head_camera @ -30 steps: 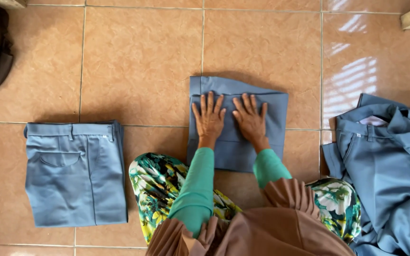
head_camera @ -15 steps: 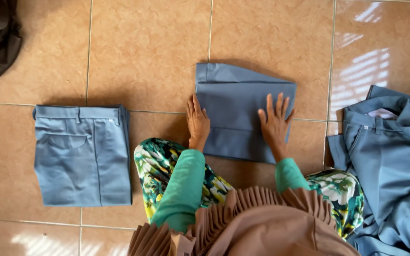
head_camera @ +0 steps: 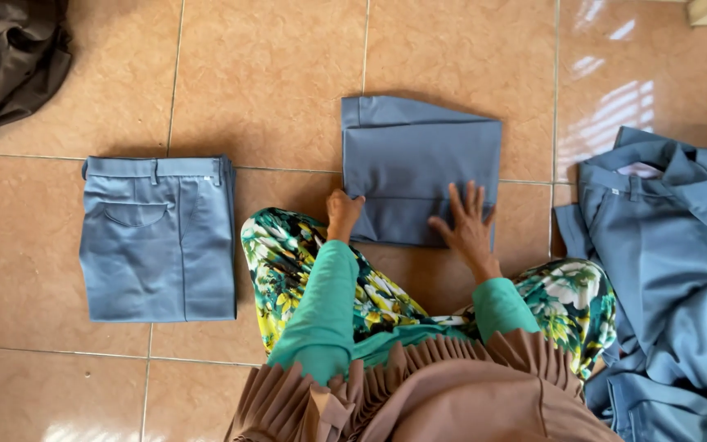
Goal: The person sits on a tiled floor and folds multiple pairs of gray trousers by hand. Each pair is laid flat, legs aligned, then folded in half and again into a compact rectangle before being stacked.
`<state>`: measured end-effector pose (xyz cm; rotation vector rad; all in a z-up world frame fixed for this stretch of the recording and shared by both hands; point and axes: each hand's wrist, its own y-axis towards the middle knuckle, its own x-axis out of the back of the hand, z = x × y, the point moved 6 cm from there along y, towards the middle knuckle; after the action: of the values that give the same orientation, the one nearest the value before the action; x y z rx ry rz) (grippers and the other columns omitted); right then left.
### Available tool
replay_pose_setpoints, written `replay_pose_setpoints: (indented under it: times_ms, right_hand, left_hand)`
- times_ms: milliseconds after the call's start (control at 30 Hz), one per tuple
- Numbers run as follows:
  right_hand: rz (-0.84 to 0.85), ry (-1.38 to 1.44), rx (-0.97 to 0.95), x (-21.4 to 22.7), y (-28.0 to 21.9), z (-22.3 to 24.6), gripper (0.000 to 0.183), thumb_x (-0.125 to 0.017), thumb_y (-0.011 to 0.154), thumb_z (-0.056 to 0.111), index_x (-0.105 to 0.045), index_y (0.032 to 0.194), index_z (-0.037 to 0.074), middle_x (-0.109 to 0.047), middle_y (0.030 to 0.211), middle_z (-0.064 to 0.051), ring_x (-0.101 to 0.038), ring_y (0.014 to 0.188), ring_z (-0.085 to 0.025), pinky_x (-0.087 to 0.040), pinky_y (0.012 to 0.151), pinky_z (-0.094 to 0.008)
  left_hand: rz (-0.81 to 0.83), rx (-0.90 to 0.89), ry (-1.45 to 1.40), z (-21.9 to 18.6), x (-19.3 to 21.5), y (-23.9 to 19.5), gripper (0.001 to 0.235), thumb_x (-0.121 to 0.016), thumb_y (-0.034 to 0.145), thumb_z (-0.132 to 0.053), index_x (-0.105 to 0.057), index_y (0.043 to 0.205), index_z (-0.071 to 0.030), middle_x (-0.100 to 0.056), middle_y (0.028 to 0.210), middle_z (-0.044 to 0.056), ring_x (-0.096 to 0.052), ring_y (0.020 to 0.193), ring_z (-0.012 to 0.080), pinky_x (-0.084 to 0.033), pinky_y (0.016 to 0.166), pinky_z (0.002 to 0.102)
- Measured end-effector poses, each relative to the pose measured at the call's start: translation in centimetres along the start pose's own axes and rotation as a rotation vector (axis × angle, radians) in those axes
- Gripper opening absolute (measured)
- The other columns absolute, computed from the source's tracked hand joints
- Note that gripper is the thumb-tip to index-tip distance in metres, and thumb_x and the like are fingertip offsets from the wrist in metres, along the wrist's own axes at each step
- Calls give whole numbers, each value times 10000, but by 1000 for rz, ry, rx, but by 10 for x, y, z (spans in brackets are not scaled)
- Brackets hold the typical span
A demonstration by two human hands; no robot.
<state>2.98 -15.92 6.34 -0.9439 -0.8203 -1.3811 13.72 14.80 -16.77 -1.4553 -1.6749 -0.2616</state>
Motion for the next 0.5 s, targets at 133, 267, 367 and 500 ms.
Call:
replay_pose_setpoints:
  times_ms: [133,267,367,500]
  right_hand:
    - [185,-88,37,-7,-36,14,1123,-582,740,842,-180,1653,327,-65,1726,-157,-28,1585,-385,-34,1165,-768]
    - [251,-145,102,-13,-39,20,1160,-711,741,690,-115,1667,326,-57,1724,-153,-26,1586,-345,17,1208,-685]
    - [230,-211,209,-32,-38,22,1089,-720,768,554,-136,1661,337,-135,1719,-104,-118,1582,-272,-70,1243,-586]
    - [167,-85,333,-67,-39,24,1000,-666,739,312,-248,1647,316,-290,1685,-13,-252,1554,-181,-187,1265,-433]
  left_hand:
    - [214,174,-297,-41,68,-50,1003,-957,606,-423,-544,1416,1,-693,1217,186,-709,1069,320,-617,770,453]
    - [344,484,-757,-88,139,-138,1145,-913,731,-311,-242,1612,-21,-276,1601,323,-282,1454,554,-285,1035,795]
    - [306,531,-1203,-95,162,-170,1109,-881,754,-246,-222,1617,-21,-279,1606,307,-302,1455,527,-331,1093,696]
    - [104,345,-1724,-117,203,-187,937,-764,847,-90,-256,1625,-214,-412,1561,201,-499,1357,418,-437,1105,556]
